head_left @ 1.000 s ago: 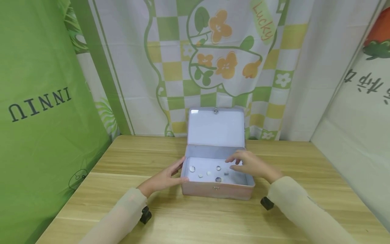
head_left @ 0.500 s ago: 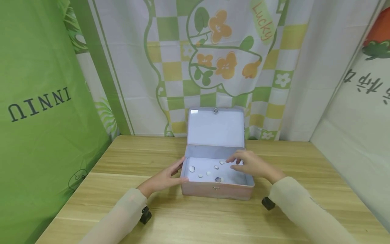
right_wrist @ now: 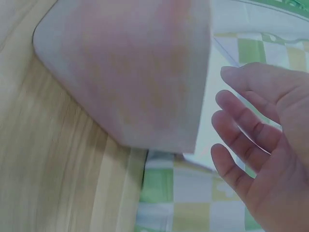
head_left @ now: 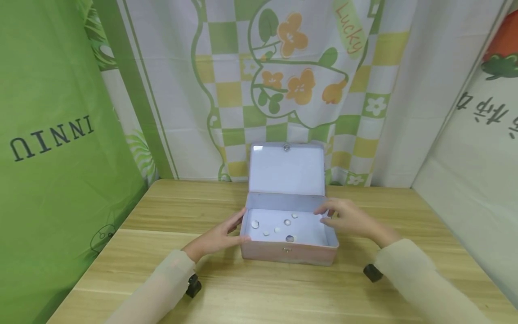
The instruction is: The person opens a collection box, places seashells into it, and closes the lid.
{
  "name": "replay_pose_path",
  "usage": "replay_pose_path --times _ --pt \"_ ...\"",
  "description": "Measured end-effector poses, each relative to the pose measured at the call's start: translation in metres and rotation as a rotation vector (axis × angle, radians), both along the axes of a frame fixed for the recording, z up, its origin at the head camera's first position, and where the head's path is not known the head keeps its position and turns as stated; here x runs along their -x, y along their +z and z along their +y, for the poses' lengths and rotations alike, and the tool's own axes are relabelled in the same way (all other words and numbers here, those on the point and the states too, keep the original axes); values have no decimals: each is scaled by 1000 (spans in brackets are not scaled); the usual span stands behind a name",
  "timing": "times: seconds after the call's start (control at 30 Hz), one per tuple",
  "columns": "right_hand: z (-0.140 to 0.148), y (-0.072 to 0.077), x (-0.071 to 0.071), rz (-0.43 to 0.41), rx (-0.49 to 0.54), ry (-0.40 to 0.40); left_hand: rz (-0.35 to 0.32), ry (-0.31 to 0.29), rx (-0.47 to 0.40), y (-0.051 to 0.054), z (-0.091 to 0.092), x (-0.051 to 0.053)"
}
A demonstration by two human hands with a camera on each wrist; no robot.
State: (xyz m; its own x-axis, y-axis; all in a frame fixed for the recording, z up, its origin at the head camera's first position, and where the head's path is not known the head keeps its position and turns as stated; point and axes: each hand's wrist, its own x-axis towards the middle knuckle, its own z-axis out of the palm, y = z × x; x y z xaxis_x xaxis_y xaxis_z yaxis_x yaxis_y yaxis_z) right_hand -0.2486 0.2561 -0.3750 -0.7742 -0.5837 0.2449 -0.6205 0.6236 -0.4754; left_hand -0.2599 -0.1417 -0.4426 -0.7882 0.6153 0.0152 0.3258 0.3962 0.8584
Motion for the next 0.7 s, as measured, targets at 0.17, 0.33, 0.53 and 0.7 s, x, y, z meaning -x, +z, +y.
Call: replay_pose_path --times 0.17,0.33,0.53,0.7 --pt "21 2 -7 33 23 -7 -1 -3 -6 0 0 0" --pt "44 0 -15 52 5 -61 -1 1 0 0 0 0" --pt "70 -4 -25 73 -38 -108 1 1 -3 -1 0 0" --pt "89 -8 -34 110 -65 -136 -6 -3 -6 0 0 0"
